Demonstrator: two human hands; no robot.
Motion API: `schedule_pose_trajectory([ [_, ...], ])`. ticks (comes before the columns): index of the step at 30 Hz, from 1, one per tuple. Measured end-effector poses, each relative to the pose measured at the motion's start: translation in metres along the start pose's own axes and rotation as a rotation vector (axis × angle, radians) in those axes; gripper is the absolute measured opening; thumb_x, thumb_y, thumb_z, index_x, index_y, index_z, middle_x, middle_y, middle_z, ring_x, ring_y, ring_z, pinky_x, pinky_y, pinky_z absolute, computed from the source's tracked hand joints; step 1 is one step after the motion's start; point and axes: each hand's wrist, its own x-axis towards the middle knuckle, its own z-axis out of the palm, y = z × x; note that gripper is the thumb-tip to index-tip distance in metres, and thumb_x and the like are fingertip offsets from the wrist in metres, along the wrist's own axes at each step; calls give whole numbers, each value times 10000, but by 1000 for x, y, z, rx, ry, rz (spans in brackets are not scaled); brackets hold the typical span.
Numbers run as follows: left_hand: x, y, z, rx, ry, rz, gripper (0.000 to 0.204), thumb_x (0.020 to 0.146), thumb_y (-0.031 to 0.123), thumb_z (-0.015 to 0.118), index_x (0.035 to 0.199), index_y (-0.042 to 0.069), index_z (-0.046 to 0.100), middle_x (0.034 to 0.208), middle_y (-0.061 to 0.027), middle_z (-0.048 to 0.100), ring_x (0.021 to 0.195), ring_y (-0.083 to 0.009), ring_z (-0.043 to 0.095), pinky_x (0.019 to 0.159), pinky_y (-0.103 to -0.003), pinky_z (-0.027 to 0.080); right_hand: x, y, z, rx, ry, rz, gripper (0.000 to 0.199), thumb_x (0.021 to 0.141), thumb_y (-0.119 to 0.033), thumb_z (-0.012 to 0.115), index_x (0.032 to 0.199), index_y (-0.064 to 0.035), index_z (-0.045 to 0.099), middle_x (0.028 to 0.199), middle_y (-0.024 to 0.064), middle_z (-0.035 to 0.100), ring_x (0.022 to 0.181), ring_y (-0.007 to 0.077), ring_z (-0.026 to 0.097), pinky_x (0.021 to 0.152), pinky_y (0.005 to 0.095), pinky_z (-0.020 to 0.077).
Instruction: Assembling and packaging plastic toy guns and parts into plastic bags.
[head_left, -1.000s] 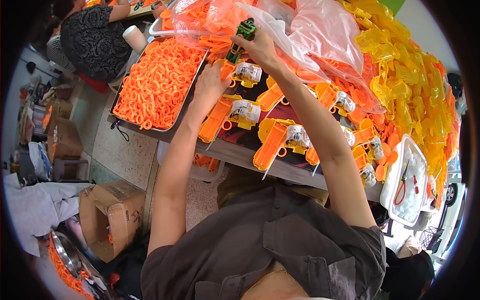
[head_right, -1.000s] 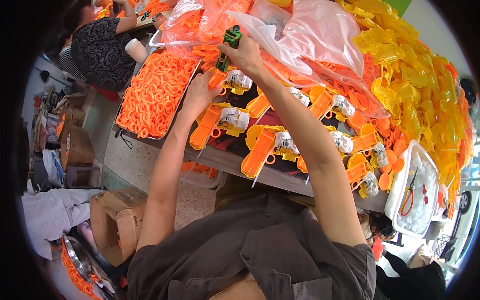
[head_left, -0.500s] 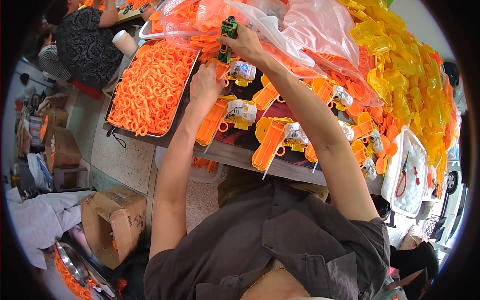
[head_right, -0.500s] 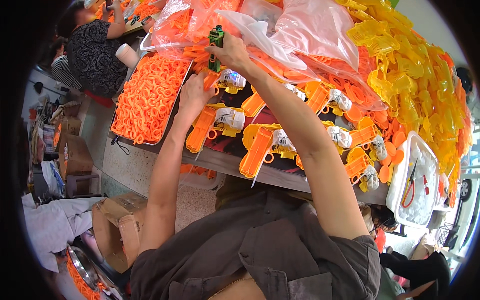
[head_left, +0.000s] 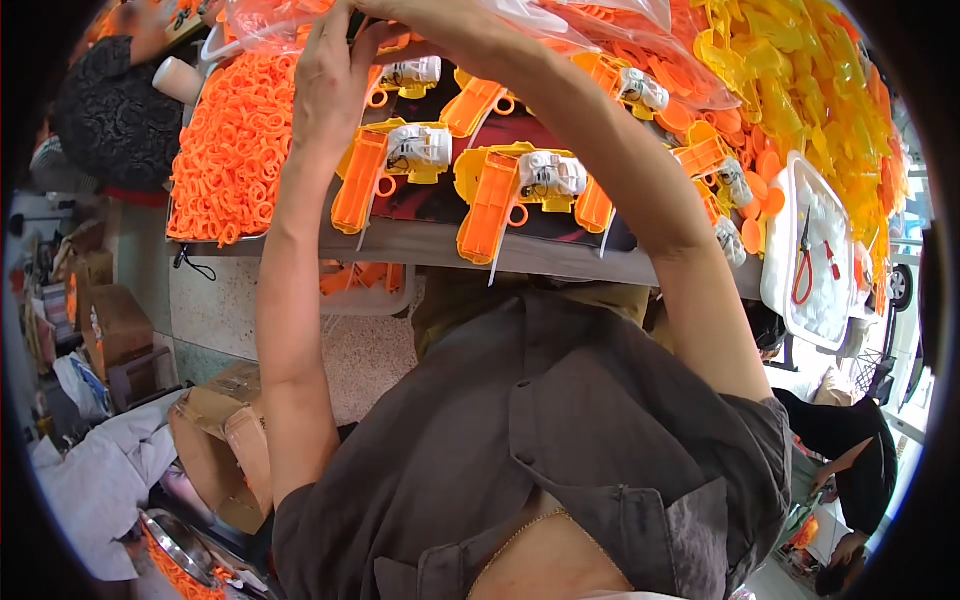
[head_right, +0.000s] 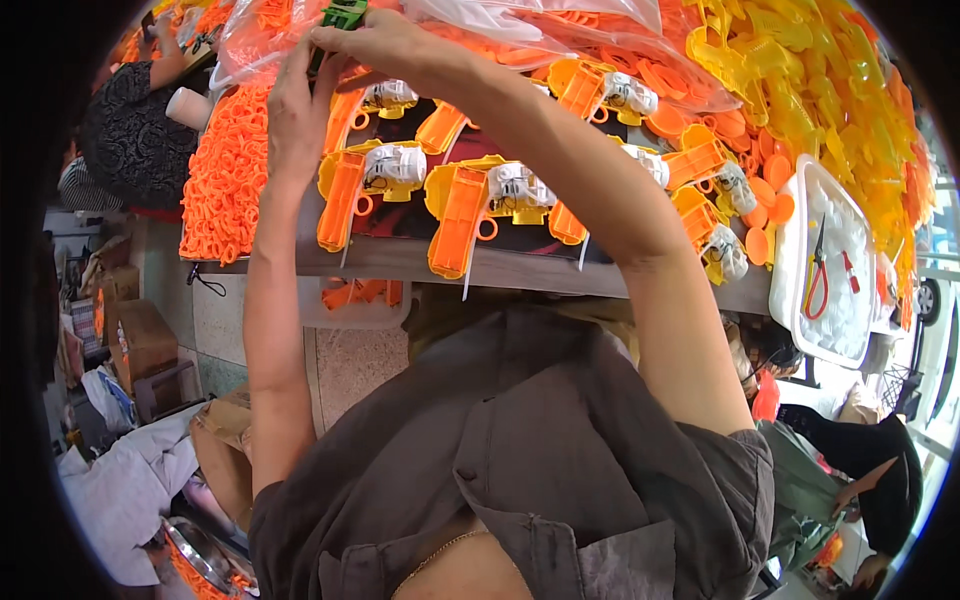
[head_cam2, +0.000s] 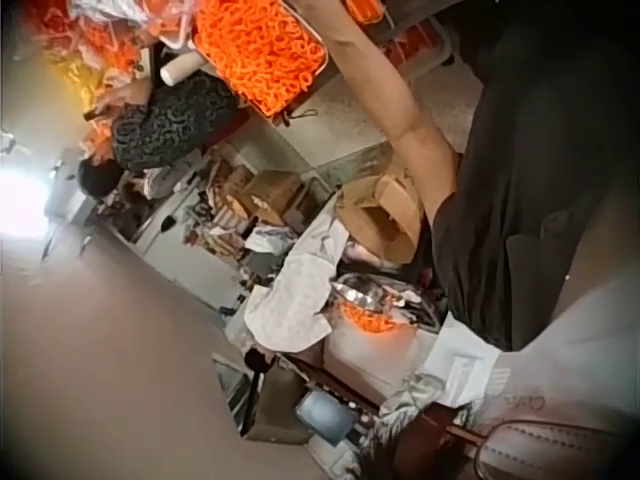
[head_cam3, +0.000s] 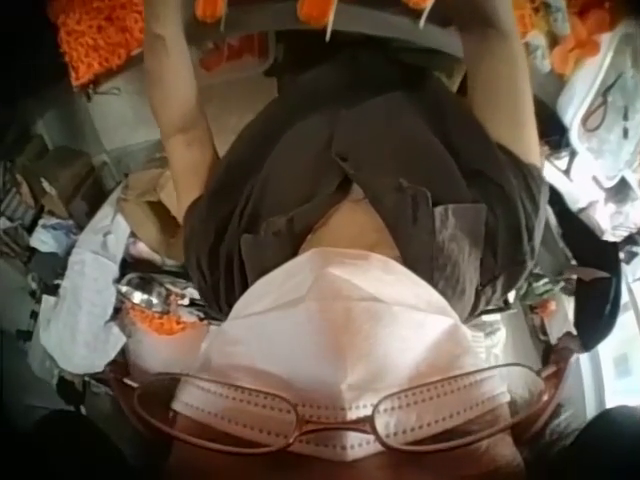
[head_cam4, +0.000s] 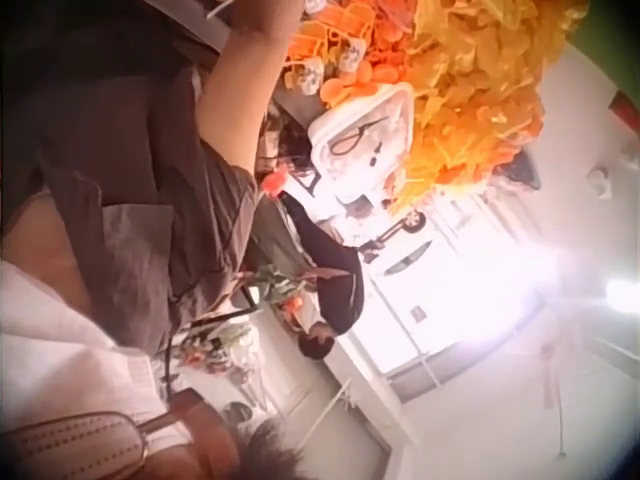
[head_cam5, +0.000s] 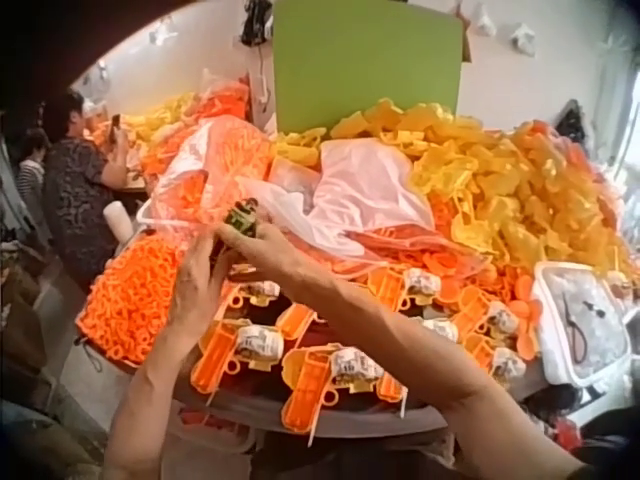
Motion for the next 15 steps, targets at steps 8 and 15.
schedule_pose_trajectory([
  [8, -27, -97, -96, 514, 193, 26, 381, 951, 263, 609, 1275, 66, 573, 1124, -203, 588, 985, -386, 582, 835, -428, 492, -157, 25, -62, -1056, -72, -177, 376, 880, -182, 652, 1202, -10, 560, 1109, 120, 619, 1098, 262, 598, 932, 380, 477],
  [15, -26, -154, -116, 1053, -156, -412, 436, 963, 433, 523, 1301, 161, 559, 1201, -178, 584, 1100, -419, 546, 872, -550, 466, -173, 83, -50, -1493, 25, -310, 493, 716, -66, 644, 1199, -88, 546, 1083, 71, 560, 1054, 271, 546, 893, 419, 455],
])
